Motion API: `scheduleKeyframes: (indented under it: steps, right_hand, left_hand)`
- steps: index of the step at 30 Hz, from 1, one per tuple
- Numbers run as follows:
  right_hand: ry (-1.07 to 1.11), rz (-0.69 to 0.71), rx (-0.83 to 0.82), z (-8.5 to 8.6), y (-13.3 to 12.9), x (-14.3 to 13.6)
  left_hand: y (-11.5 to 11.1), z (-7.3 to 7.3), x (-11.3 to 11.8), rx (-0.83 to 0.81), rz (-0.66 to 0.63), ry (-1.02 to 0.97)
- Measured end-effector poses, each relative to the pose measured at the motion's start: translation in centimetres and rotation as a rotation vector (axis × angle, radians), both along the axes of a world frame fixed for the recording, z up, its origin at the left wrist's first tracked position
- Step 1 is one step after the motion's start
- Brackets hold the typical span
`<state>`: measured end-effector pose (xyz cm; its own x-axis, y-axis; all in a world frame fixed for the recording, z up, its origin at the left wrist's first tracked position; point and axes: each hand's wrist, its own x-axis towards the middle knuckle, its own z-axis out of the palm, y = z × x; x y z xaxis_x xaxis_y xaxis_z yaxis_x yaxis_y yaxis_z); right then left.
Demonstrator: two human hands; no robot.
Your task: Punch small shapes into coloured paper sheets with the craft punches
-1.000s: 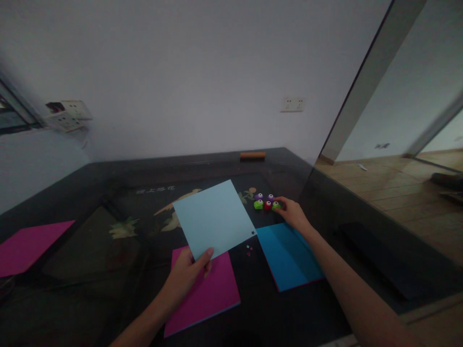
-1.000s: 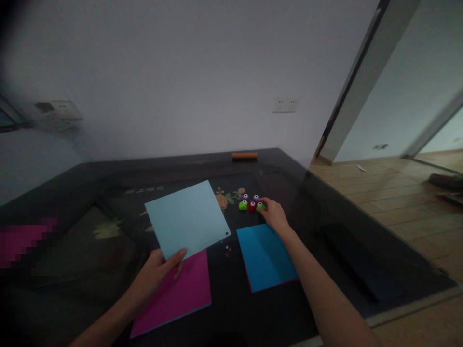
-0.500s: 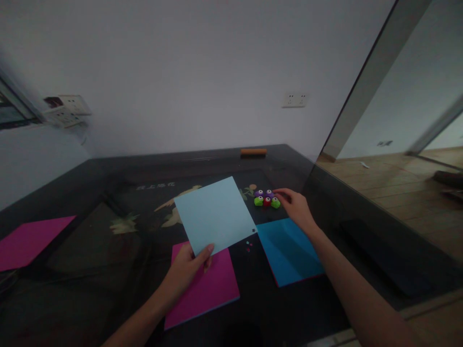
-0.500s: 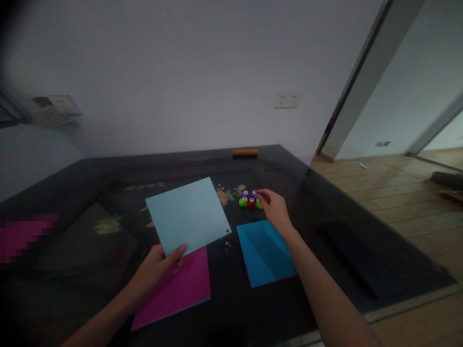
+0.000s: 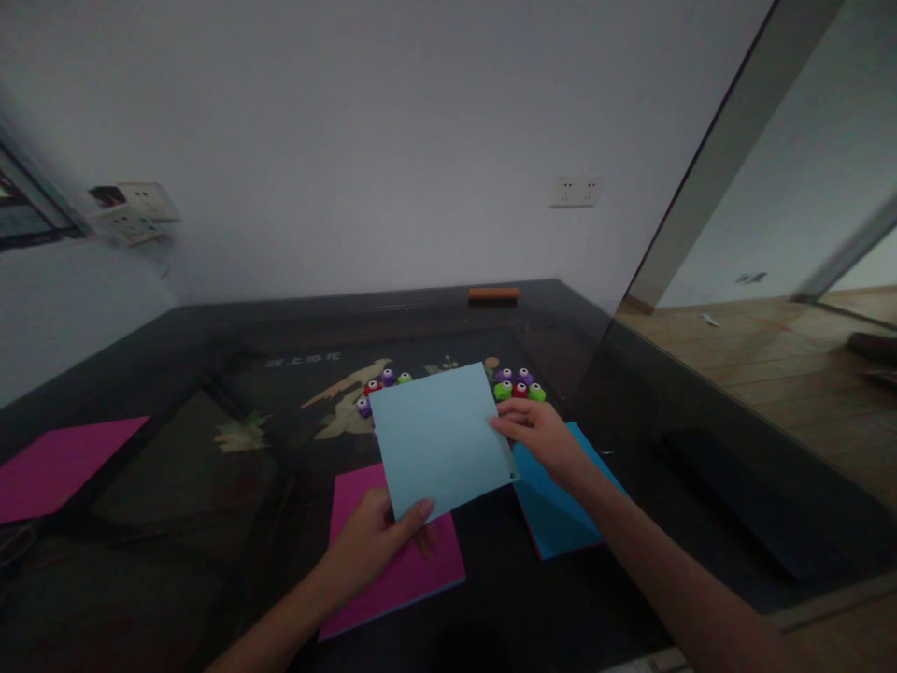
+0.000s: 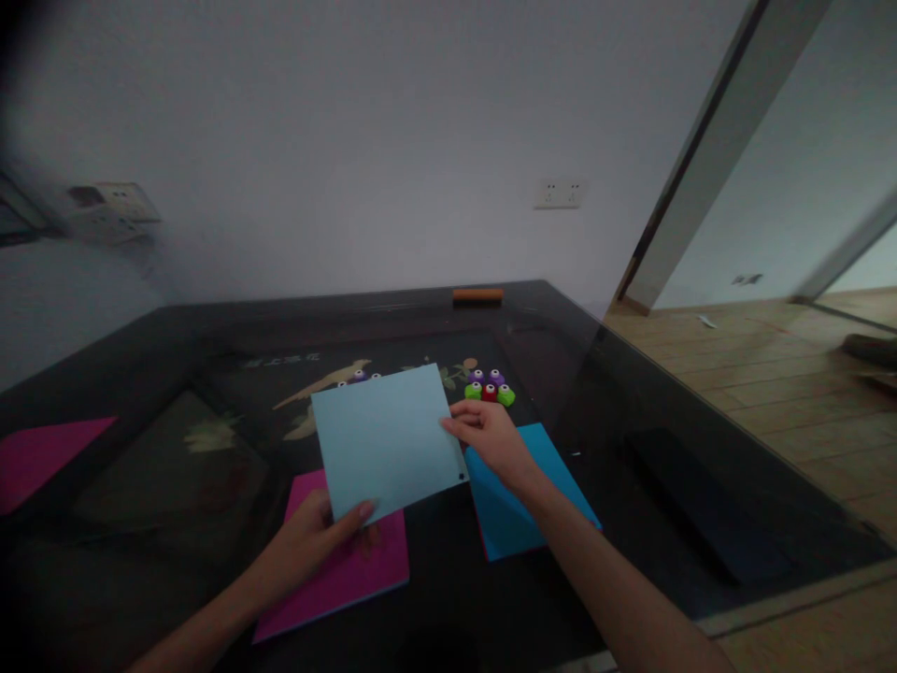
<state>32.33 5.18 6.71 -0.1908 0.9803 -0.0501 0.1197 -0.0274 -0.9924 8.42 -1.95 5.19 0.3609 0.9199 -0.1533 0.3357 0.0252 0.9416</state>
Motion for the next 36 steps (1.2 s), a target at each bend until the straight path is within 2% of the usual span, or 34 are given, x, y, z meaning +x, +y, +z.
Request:
scheduleKeyframes:
  steps: [4, 9, 12, 17, 23, 26, 31, 33, 36]
  right_hand:
    - [0.039, -0.04, -0.039, -0.1, 0.2, 0.1]
    - [0.077, -0.045, -0.028, -0.4, 0.1, 0.0]
    - [0.081, -0.048, -0.006, -0.5, 0.0, -0.1]
    - [0.071, -0.135, 0.046, -0.9, 0.2, -0.1]
    - [0.057, -0.13, 0.09, -0.8, 0.5, 0.2]
    - [0.042, -0.141, 0.114, -0.1, 0.5, 1.1]
    - [-0.005, -0.197, 0.146, 0.9, 0.0, 4.7]
    - [-0.035, -0.23, 0.155, 1.0, -0.4, 6.6]
    - [-0.074, -0.273, 0.159, 0.7, -1.3, 9.5]
  left_hand:
    - [0.9, 0.0, -0.8, 0.122, 0.175, -0.023]
    - [2.2, 0.0, -1.8, 0.127, 0.31, -0.102]
    - [2.4, 0.0, -1.9, 0.119, 0.324, -0.125]
    - [2.4, -0.2, -1.6, 0.166, 0.345, -0.154]
    - [2.2, 0.2, -0.7, 0.26, 0.428, -0.222]
    - [1.9, 1.4, 0.2, 0.305, 0.407, -0.215]
    - [2.4, 3.6, 3.1, 0.302, 0.258, -0.126]
    - [2.8, 3.8, 4.9, 0.273, 0.197, -0.105]
    - [3.2, 3.2, 7.8, 0.219, 0.116, -0.077]
